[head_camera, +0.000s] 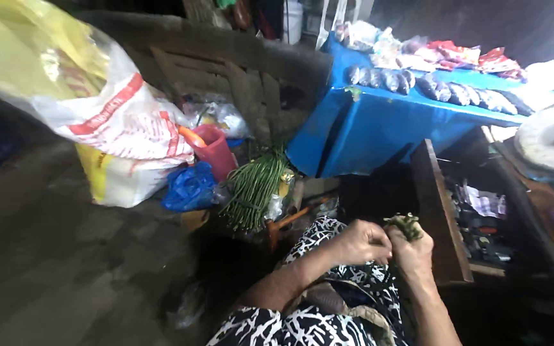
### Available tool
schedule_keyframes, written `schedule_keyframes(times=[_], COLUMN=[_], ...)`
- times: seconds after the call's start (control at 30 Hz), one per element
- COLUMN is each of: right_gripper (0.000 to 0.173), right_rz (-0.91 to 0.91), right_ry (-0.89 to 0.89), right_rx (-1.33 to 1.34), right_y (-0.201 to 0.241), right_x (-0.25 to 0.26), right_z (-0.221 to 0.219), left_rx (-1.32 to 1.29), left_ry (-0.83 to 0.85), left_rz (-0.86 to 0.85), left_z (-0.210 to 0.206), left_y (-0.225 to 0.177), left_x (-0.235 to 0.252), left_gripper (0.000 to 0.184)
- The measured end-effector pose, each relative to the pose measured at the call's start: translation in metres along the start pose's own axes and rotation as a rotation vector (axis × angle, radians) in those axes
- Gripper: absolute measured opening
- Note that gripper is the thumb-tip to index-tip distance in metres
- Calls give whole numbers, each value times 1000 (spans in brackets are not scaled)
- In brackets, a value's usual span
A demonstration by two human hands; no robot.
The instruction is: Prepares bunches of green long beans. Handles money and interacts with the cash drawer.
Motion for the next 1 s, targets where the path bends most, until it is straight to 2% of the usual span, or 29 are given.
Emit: schedule_keyframes(times=[0.07, 0.13, 0.17, 0.23, 0.3, 0.33, 0.4, 0.43, 0.5, 0.53, 0.6, 0.67, 0.77, 0.8, 0.83, 0.87, 0.93, 0.97, 1.0], right_gripper=[21, 21, 22, 22, 20, 18, 13, 12, 11, 11, 11, 24, 69, 79, 80, 70, 35, 23, 21], right_rz=[-68, -95, -110, -131, -100, -68, 6, 42, 98, 101, 67, 48, 93, 112, 137, 173, 252, 297, 343], right_ry=[-3, -35, -55, -98, -146, -159, -154, -143, -113, -99, -72, -51, 1, 20, 51, 78, 154, 202, 248], right_rx=[46, 84, 113, 220, 350, 403, 505, 554, 625, 634, 608, 561, 477, 448, 422, 386, 203, 80, -33], right_y=[0, 2, 6, 14, 23, 28, 39, 44, 50, 53, 56, 52, 50, 51, 51, 51, 48, 45, 43], right_x=[3, 4, 5, 7, 10, 11, 13, 13, 13, 13, 10, 8, 13, 15, 16, 17, 15, 13, 10], right_z=[-4, -3, -1, 7, 16, 19, 19, 17, 9, 4, -1, 4, 24, 30, 33, 34, 32, 28, 25], left_rx=[75, 112, 194, 482, 659, 649, 536, 442, 236, 162, 102, 45, 32, -8, -54, -90, -165, -169, -136], left_ry=[21, -91, -211, -554, -834, -885, -805, -680, -311, -127, 43, 94, 227, 271, 278, 236, 49, -52, -122], left_rz=[-66, -20, 13, 53, 48, 63, 41, 3, -33, 13, 168, 264, 387, 387, 369, 331, 191, 112, 51], left_z=[-1, 12, 24, 59, 96, 105, 94, 74, 27, 5, -24, -32, -35, -37, -38, -38, -41, -41, -41], left_y=[-1, -4, -6, -2, 2, -2, -10, -11, -14, -18, -20, -17, -11, -7, -6, -8, -16, -22, -28], left_x=[-1, -3, -4, -8, -13, -15, -13, -9, 4, 7, 9, 10, 10, 9, 8, 6, 7, 9, 10], left_gripper=[11, 11, 11, 16, 39, 58, 82, 87, 91, 95, 91, 69, 33, 26, 25, 28, 42, 47, 49])
Point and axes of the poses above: each hand's wrist, its own x-axis towards the middle knuckle, its own z-axis out of the back of the hand, y = z × x, the point moved 1 cm from there along x, towards the middle knuckle
